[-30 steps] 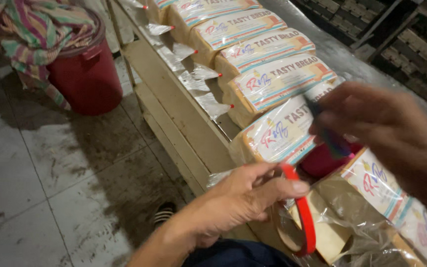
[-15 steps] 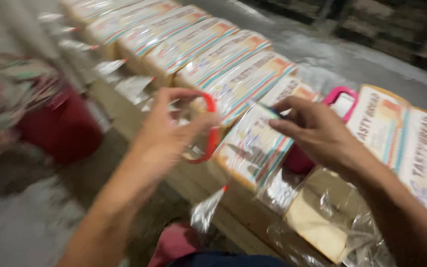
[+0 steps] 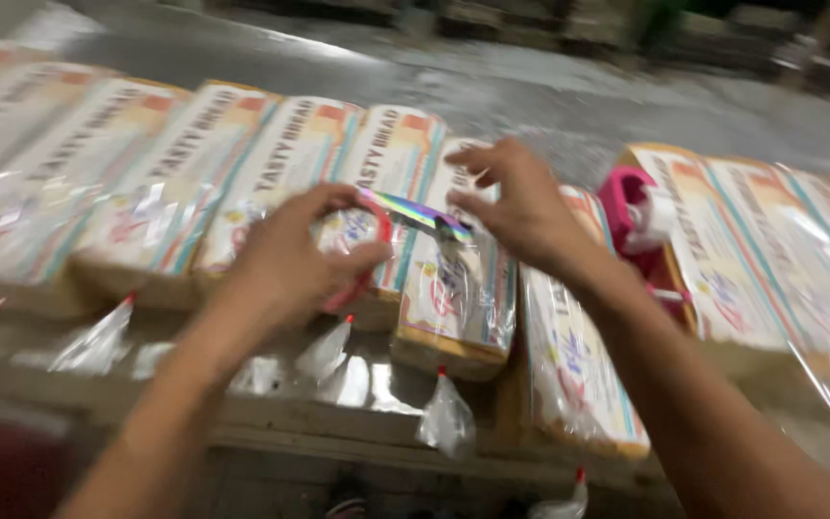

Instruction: The person seals multiple loaves of bread in plastic bags using a roll of red tape and a utility knife. They repeatedly fold the bag edges, apply tape, and cut the tape to secure each loaf on a metal table.

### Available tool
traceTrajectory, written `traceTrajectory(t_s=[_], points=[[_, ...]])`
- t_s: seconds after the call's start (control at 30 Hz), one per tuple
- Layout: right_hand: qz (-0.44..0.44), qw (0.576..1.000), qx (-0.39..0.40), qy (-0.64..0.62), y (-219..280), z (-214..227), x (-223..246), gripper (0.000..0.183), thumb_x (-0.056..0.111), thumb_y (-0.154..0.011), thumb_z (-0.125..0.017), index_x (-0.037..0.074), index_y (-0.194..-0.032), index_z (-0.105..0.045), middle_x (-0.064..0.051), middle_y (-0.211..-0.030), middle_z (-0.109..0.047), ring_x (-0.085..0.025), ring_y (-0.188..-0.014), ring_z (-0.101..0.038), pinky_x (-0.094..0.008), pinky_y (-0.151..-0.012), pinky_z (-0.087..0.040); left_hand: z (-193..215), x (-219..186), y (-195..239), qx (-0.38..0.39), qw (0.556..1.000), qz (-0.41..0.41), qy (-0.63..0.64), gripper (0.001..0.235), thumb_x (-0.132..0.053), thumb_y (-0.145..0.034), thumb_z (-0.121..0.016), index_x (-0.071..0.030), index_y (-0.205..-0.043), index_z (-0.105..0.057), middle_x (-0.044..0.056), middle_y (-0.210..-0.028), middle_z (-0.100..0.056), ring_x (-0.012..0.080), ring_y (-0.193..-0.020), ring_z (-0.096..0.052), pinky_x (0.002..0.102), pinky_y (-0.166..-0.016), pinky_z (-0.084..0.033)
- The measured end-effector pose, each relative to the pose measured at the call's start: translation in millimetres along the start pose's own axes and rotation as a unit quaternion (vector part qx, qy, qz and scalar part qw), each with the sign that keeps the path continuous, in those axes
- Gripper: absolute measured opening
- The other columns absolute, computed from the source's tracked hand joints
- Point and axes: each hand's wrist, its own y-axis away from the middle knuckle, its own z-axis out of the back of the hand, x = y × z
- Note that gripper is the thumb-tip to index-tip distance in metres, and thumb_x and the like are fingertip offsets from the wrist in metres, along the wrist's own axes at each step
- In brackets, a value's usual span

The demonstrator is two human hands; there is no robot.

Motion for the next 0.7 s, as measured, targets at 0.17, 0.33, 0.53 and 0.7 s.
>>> traceTrajectory(t_s=[0.17,0.33,0.53,0.7], points=[[-0.251,0.963,-0.084,0.047,91.6,52.2,19.7,0.030,0.025,-0.094,-0.067,0.009,-0.118,-0.074,-0.011,-0.106,-0.075,-0.020,-0.091,-0.072,-0.033,-0.077,-0.058,22.9,37.5,-54.2,0.100,0.993,0.021,-0.050,0.067,-0.040,-0.076,-0.083,-0.017,-0.136,-0.065,0.012,-0.124,-0.073,0.0319,-0.093,-0.078,0.046,-0.081,-0.059],[-0.428,0.866,-0.205,0.157,213.6,40.1,80.7,0.027,0.029,-0.087,-0.074,0.008,-0.103,-0.080,-0.008,-0.085,-0.079,-0.017,-0.074,-0.073,-0.035,-0.071,-0.057,3.8,54.6,-79.8,0.084,0.977,-0.091,-0.174,0.067,-0.041,-0.080,-0.081,-0.009,-0.135,-0.063,0.018,-0.121,-0.069,0.0353,-0.116,-0.064,0.051,-0.101,-0.046],[-0.610,0.772,-0.039,0.175,237.7,-29.5,85.9,0.036,0.048,-0.082,-0.077,0.024,-0.109,-0.080,-0.011,-0.081,-0.078,-0.031,-0.078,-0.074,-0.043,-0.073,-0.057,-22.1,71.5,-77.9,-0.032,0.963,-0.220,-0.152,0.075,-0.040,-0.086,-0.077,0.001,-0.144,-0.052,0.025,-0.144,-0.050,0.0384,-0.132,-0.049,0.069,-0.110,-0.019],[-0.564,0.810,-0.078,0.143,230.0,-37.1,63.0,0.021,0.031,-0.087,-0.070,0.015,-0.098,-0.078,-0.016,-0.077,-0.074,-0.035,-0.076,-0.074,-0.045,-0.072,-0.057,-19.3,83.0,-69.4,-0.040,0.965,-0.224,-0.132,0.065,-0.035,-0.089,-0.075,-0.004,-0.143,-0.057,0.024,-0.145,-0.049,0.0388,-0.135,-0.047,0.064,-0.113,-0.019]])
